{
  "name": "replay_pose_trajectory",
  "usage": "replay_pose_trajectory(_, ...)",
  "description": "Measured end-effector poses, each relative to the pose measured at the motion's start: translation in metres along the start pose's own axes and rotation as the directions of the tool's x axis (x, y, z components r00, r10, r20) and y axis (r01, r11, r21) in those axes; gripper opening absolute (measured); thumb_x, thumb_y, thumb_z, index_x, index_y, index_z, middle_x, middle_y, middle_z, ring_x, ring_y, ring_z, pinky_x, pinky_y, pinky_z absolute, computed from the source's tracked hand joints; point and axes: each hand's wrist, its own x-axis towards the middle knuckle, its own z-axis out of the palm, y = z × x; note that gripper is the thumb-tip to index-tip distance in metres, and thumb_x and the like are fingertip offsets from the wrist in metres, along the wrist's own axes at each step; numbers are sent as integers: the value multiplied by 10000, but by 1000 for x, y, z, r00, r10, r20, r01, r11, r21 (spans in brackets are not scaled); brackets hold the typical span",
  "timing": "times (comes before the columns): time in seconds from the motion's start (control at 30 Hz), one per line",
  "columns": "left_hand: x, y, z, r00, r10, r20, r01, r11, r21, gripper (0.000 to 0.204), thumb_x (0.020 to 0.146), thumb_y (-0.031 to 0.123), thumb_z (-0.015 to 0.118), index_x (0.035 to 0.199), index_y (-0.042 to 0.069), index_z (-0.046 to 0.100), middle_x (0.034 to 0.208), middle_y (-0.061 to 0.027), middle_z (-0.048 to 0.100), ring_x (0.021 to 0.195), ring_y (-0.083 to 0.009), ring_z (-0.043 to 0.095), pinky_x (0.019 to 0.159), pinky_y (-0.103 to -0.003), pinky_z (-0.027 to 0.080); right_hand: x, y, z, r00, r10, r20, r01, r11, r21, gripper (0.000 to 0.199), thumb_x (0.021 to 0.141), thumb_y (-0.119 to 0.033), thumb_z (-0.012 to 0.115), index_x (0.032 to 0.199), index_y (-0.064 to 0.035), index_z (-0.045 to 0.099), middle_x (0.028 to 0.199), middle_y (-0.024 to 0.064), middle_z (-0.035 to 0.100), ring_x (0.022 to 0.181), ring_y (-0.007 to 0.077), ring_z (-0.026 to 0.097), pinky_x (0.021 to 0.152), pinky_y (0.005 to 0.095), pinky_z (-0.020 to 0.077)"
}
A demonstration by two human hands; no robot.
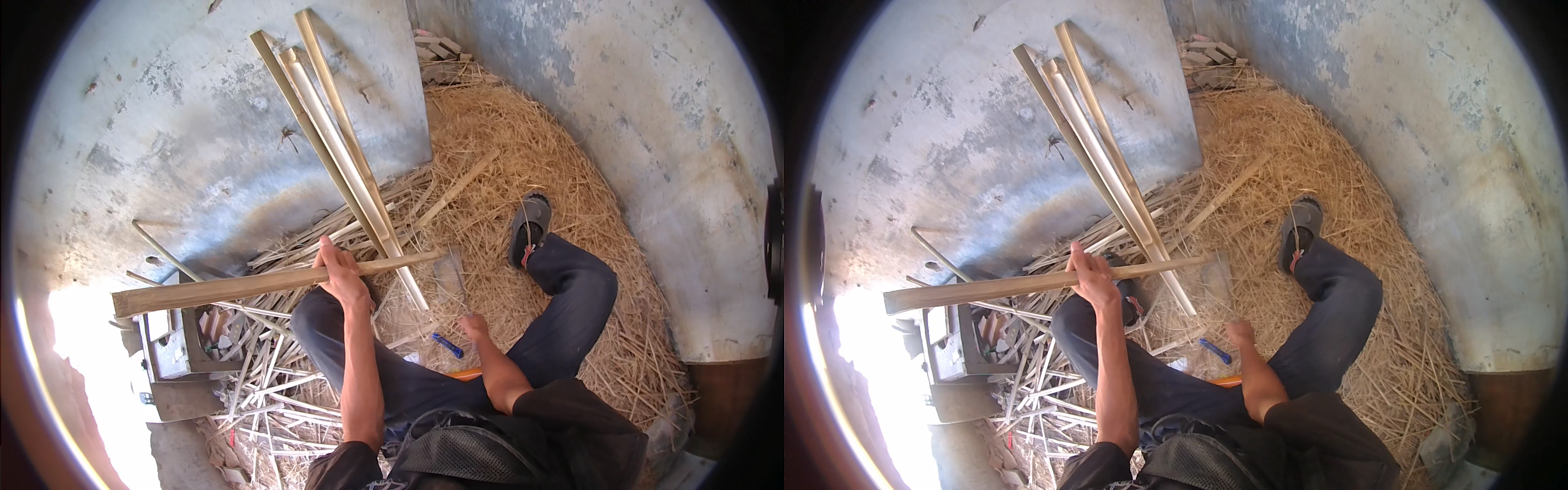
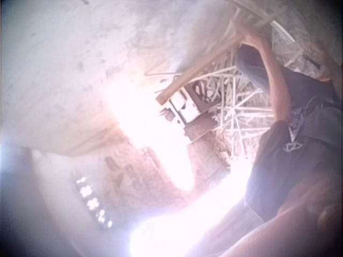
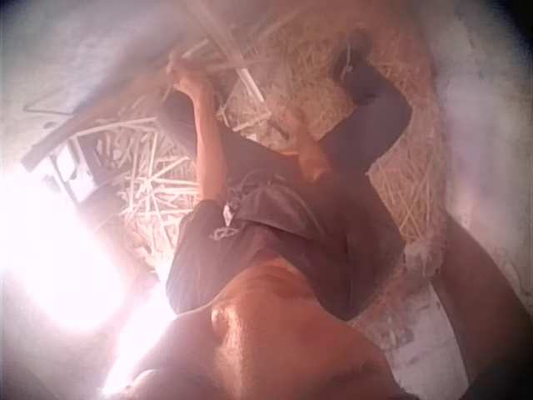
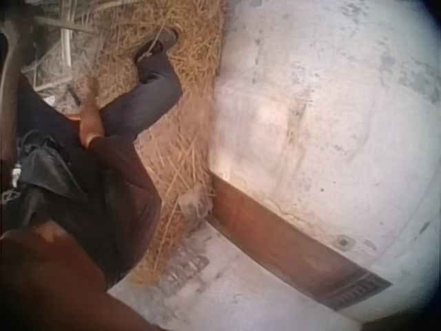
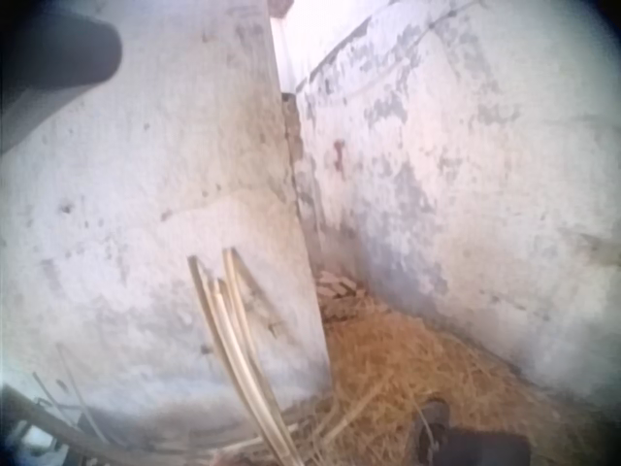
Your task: The person sits on a straw-covered floor and uses a knife to split long bamboo poles into thin strips. They hold the bamboo vertically and repeatedly strike it with the knife to separate the sections, then use a blue tool to mark the bamboo.
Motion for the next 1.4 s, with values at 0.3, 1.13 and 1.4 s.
replay_pose_trajectory(0.3, 7, 63, -13, 997, 72, -38, -75, 993, -89, 492, 1052, 260, 525, 622, 175, 300, 454, 52, 245, 357, -60, 209, 350, -273, 177, 32, 37, 17, 977, -13, 213, -42, 967, 252, 232, 798, -198, 654, 938, -14, 671, 710, 98, 626, 525, 179, 568, 488, 361, 470)
replay_pose_trajectory(1.13, 2, 151, -61, 972, 186, -145, -228, 902, -368, 531, 1093, 274, 376, 572, 205, 297, 419, 52, 240, 301, -59, 158, 301, -217, 184, -49, 18, 32, 925, -53, 376, 356, 466, -810, 441, 813, -279, 631, 1188, -58, 701, 1250, 192, 662, 1162, 317, 647, 979, 436, 525)
replay_pose_trajectory(1.4, -6, 143, -55, 972, 233, 0, -204, 851, -483, 519, 1107, 326, 343, 607, 195, 300, 420, 50, 235, 305, -59, 158, 313, -217, 179, -40, 14, 30, 882, 39, 469, 408, 434, -803, 395, 748, -191, 675, 1097, -12, 719, 1178, 210, 687, 1130, 326, 663, 931, 429, 544)
